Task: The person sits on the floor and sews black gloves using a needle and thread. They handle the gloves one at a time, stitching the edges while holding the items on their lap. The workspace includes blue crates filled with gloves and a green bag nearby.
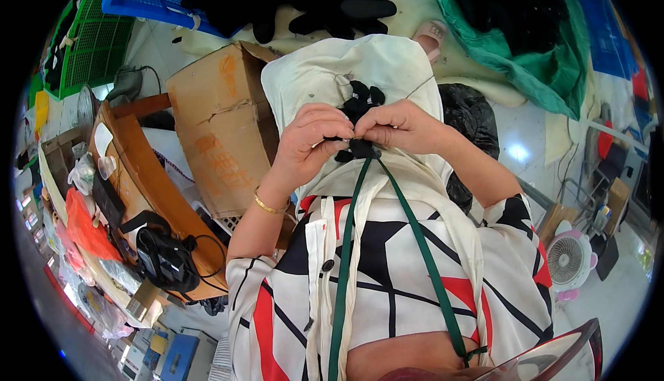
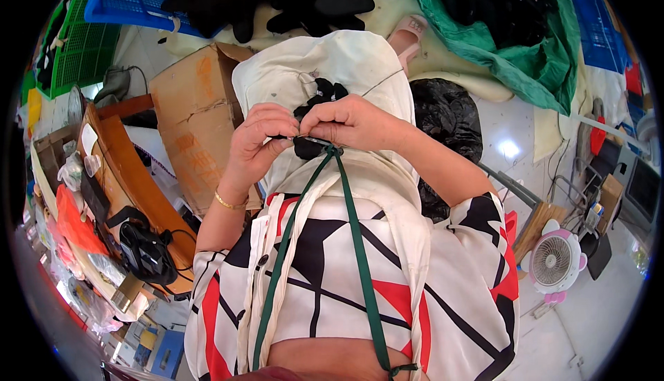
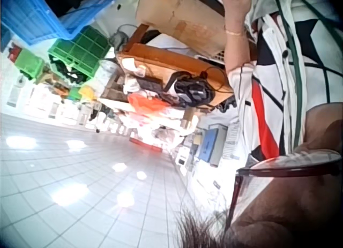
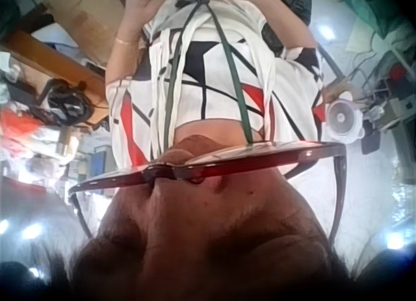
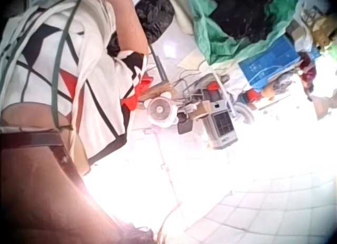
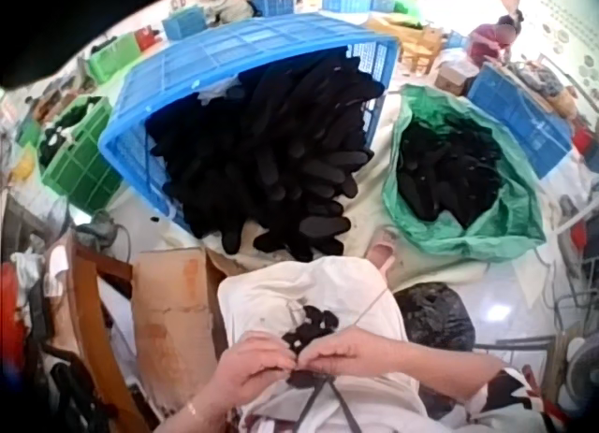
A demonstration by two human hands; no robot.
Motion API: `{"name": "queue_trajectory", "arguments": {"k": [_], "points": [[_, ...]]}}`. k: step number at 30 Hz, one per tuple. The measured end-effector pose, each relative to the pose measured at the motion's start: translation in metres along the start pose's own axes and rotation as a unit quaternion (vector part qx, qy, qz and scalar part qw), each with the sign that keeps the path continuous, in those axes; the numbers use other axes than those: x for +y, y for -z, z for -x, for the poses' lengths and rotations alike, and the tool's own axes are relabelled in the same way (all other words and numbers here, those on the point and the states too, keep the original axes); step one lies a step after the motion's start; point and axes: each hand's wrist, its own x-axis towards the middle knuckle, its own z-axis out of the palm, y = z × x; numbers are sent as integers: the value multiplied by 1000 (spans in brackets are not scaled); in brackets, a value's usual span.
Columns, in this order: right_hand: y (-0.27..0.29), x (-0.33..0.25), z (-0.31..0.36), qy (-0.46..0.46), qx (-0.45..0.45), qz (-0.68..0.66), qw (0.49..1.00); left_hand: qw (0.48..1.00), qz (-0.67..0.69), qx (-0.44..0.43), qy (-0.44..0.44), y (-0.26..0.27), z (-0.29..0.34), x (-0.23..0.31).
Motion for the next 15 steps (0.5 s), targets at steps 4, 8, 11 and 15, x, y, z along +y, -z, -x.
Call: {"name": "queue_trajectory", "arguments": {"k": [4, 8, 11, 15], "points": [[-9, 1, 0, 16, 20, -6, 1000, 999, 22, 24, -7, -5, 3, -4], [-6, -4, 1, -15, 9, -5, 1000, 1000, 4, 17, -24, -3, 0, -2], [1, -8, 2, -20, -15, 1, 1000, 1000, 12, 13, -21, -3, -1, -2], [8, -11, 2, -2, -30, 16, 999, 1000, 23, 14, -14, -5, 0, -1]]}}
